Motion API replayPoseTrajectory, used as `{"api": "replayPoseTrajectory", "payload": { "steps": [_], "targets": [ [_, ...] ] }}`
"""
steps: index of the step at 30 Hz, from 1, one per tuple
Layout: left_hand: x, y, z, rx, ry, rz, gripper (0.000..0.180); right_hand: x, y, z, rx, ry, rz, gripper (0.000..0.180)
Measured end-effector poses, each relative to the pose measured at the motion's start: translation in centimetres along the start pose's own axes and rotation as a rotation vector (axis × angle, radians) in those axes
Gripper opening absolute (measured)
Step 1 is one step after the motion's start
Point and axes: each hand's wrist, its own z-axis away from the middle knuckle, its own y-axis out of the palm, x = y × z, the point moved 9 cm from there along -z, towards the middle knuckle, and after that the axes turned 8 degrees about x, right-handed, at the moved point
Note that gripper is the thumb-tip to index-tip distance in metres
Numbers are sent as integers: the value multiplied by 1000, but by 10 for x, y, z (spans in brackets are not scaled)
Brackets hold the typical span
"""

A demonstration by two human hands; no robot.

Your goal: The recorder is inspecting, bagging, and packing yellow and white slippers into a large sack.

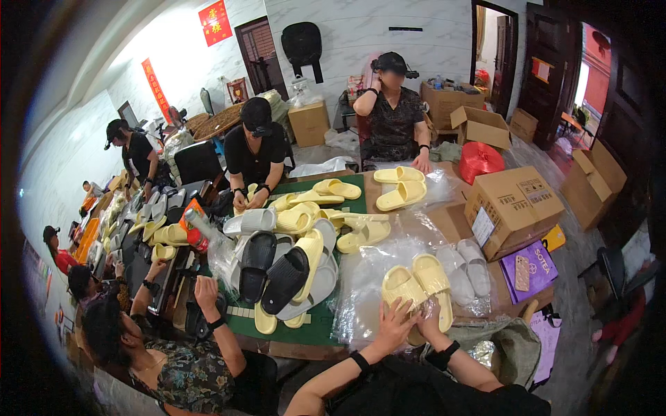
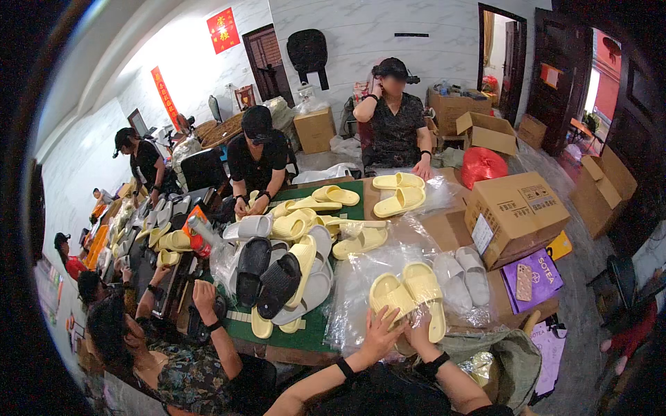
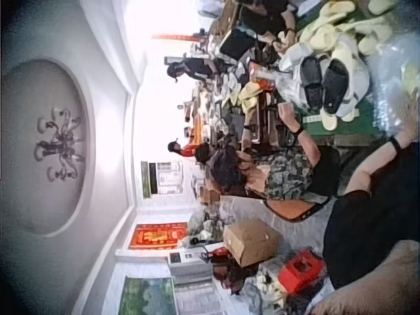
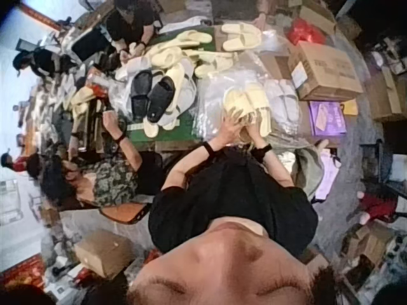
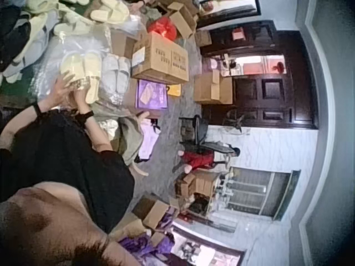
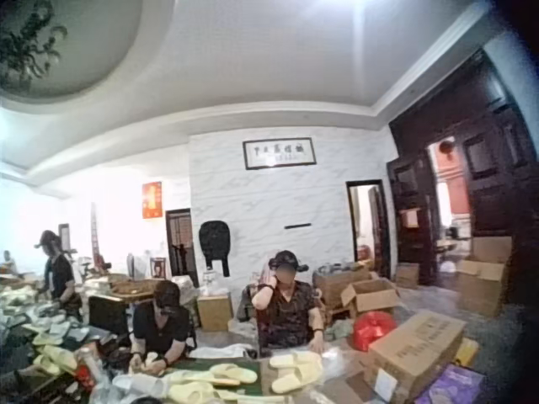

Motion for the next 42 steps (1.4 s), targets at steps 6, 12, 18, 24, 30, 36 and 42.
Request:
{"api": "replayPoseTrajectory", "payload": {
  "steps": [6,12,18,24,30,36,42],
  "targets": [
    [-17,1,3,-11,156,80,41,-23,12,12,33,61,339,40],
    [34,-29,11,-424,-239,301,62,10,-3,0,-83,218,-3,30],
    [63,21,11,-3,-468,822,68,0,13,-5,31,152,102,27],
    [47,25,17,51,-390,650,61,-12,-1,-16,-94,336,271,22],
    [85,103,66,82,-1133,1304,65,1,40,-46,275,462,365,33],
    [95,129,67,318,-1105,1590,38,-1,75,-27,567,141,496,42],
    [117,128,79,154,-1183,1654,13,-70,43,36,568,613,157,37]
  ]
}}
